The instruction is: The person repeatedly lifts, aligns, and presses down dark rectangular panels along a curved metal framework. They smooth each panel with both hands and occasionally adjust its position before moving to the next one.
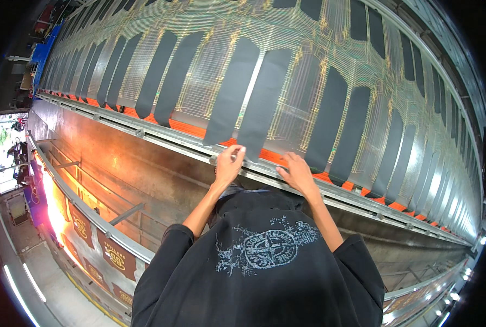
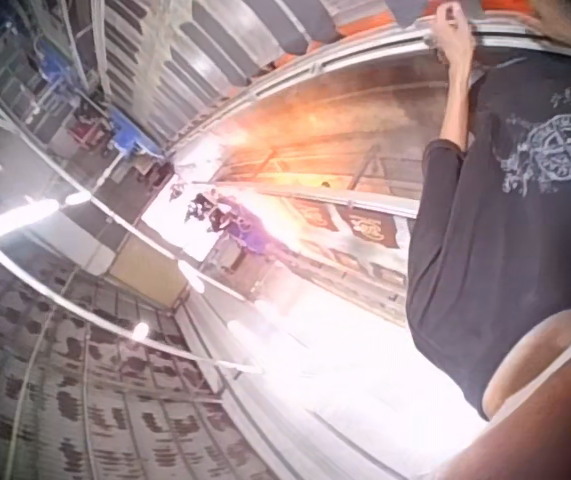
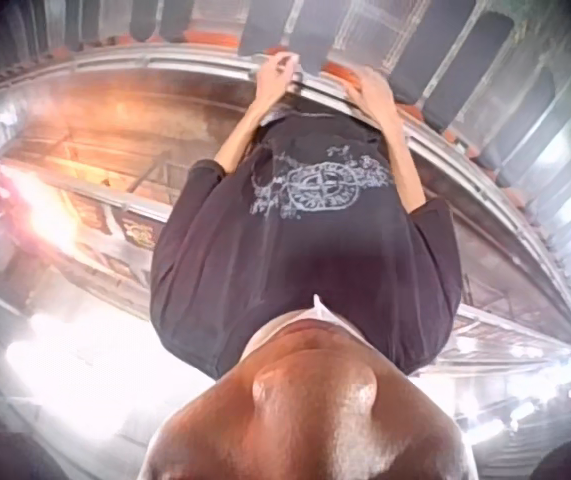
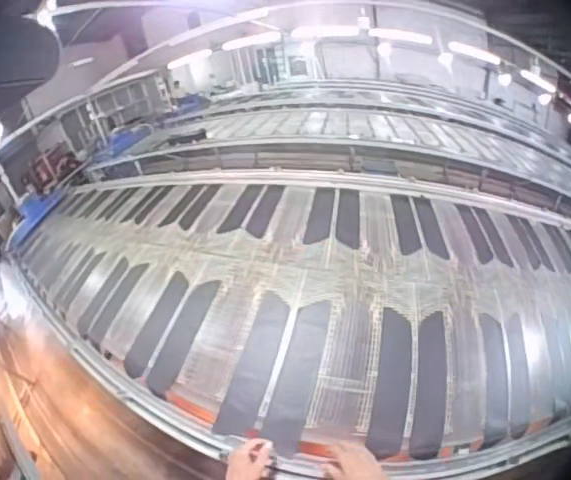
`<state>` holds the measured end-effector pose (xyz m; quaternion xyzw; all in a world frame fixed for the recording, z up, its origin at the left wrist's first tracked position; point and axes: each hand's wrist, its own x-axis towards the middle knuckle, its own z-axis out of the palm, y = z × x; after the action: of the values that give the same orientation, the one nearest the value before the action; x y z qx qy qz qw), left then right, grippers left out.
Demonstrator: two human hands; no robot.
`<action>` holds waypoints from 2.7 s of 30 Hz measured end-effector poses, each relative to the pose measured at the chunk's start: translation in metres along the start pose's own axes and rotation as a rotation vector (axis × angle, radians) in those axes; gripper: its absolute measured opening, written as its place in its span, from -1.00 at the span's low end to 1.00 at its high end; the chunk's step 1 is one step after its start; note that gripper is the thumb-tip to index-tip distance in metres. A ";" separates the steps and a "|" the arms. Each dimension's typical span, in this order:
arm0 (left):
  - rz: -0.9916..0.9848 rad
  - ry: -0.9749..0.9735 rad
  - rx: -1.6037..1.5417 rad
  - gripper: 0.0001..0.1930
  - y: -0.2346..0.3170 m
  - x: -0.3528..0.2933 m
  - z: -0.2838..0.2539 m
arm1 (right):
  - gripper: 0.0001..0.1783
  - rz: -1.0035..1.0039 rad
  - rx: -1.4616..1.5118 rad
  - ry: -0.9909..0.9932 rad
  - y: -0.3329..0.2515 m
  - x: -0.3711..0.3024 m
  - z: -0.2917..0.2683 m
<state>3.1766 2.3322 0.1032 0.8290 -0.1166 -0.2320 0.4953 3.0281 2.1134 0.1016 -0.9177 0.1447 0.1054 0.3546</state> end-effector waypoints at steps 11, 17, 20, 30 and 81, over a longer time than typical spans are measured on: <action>-0.036 0.078 -0.137 -0.77 -0.090 -0.034 -0.141 | -0.66 0.090 0.010 0.090 -0.122 0.059 0.092; -0.303 -0.021 -0.541 -0.73 -0.114 0.022 -0.165 | -0.71 0.543 0.475 0.444 -0.084 0.059 0.112; -0.649 -0.001 -0.784 -0.77 -0.126 0.076 -0.162 | -0.74 0.896 1.131 0.630 -0.042 0.060 0.112; -1.045 -0.113 -0.878 -0.66 -0.162 0.184 -0.167 | -0.81 1.117 1.472 0.869 -0.008 0.076 0.123; 0.833 -0.706 0.576 -0.55 -0.073 0.183 -0.132 | -0.52 0.316 -0.284 0.069 -0.100 0.124 0.074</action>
<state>3.3984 2.3910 0.0433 0.6875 -0.6453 -0.2388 0.2323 3.1717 2.2104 0.0733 -0.9275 0.2825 0.1476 0.1954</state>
